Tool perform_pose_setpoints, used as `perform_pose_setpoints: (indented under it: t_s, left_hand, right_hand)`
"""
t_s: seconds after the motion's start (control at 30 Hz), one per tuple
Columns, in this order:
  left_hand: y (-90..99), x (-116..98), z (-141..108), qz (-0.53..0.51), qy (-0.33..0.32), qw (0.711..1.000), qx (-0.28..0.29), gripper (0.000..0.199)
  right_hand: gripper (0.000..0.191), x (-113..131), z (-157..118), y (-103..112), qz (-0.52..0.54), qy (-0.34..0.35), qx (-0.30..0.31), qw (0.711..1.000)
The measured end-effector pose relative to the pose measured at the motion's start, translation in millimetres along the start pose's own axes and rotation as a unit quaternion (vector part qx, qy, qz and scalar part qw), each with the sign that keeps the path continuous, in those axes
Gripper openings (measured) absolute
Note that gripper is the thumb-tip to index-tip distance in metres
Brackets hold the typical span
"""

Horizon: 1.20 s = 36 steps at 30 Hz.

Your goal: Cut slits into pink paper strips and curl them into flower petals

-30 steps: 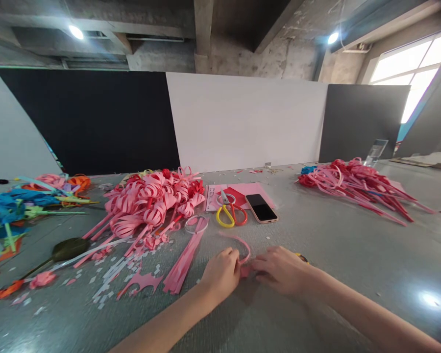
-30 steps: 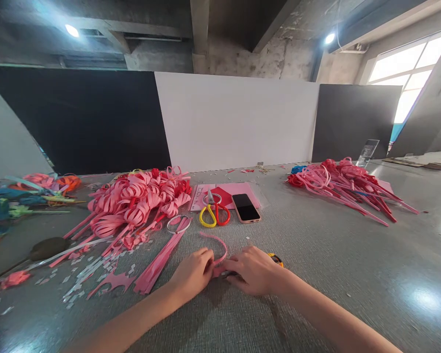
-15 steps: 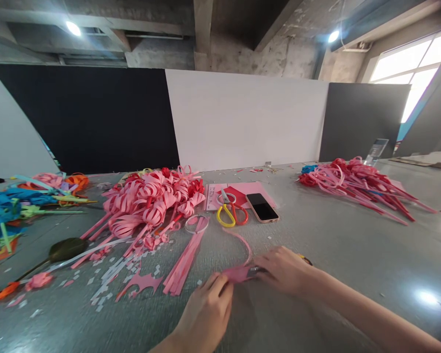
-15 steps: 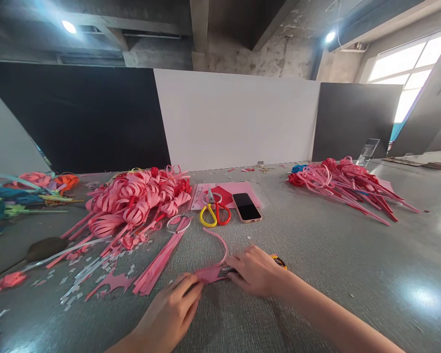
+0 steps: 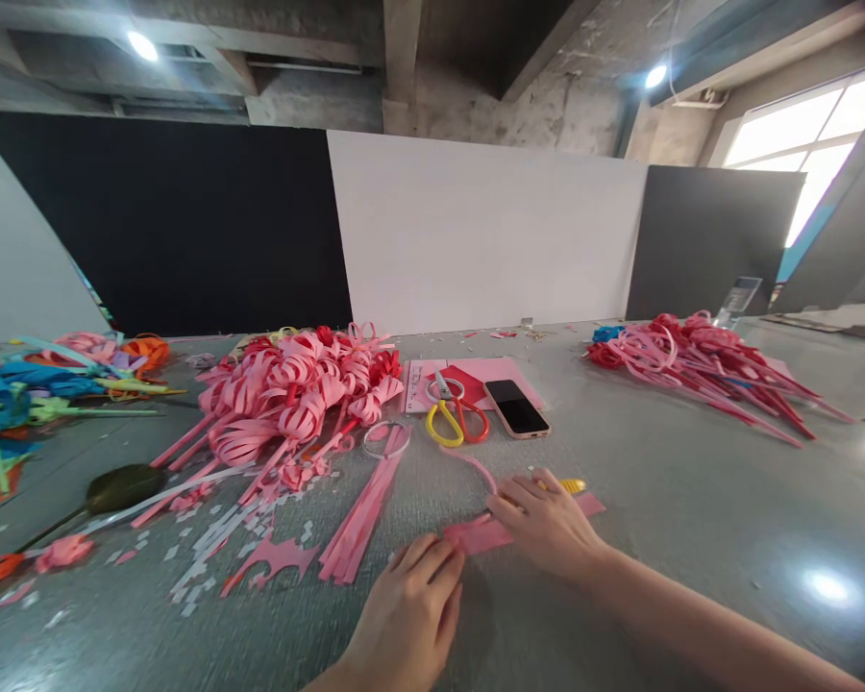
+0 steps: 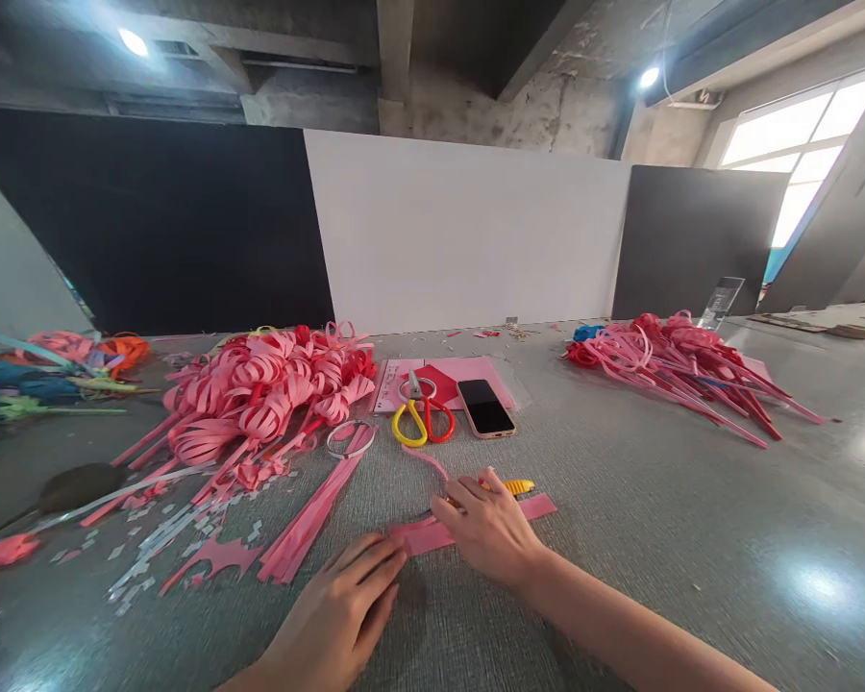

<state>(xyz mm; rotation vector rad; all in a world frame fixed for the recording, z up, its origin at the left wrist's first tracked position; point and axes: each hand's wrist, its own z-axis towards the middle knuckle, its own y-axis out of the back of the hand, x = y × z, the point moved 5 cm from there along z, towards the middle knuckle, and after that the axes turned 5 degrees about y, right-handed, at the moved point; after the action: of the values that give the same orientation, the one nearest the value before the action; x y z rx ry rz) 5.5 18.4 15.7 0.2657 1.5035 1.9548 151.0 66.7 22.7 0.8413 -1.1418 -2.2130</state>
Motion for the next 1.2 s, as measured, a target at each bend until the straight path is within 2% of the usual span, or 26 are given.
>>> perform_pose_setpoints:
  t_s: [0.07, 0.23, 0.4, 0.83, 1.2]
  left_hand:
    - [-0.5, 0.8, 0.3, 0.011, 0.001, 1.0, -0.002, 0.035]
    - [-0.9, 0.9, 0.7, 0.018, -0.01, 1.0, -0.01, 0.036]
    - [-1.2, 0.6, 0.5, 0.008, -0.003, 1.0, -0.006, 0.037]
    - [-1.9, 0.4, 1.1, -0.007, 0.005, 1.0, 0.01, 0.037]
    - [4.0, -3.5, 3.2, -0.015, 0.0, 1.0, 0.004, 0.037]
  right_hand:
    - [0.01, 3.3, 1.1, -1.0, 0.006, -0.01, -0.007, 1.0]
    - [0.013, 7.5, 4.0, -1.8, 0.004, -0.004, -0.024, 1.0]
    - [0.011, 9.6, 4.1, -6.0, -0.018, 0.02, 0.0, 1.0]
    - [0.012, 14.3, 5.3, -8.3, -0.04, 0.045, 0.014, 0.998]
    - [0.014, 11.6, 7.6, -7.0, -0.028, 0.067, 0.064, 0.995]
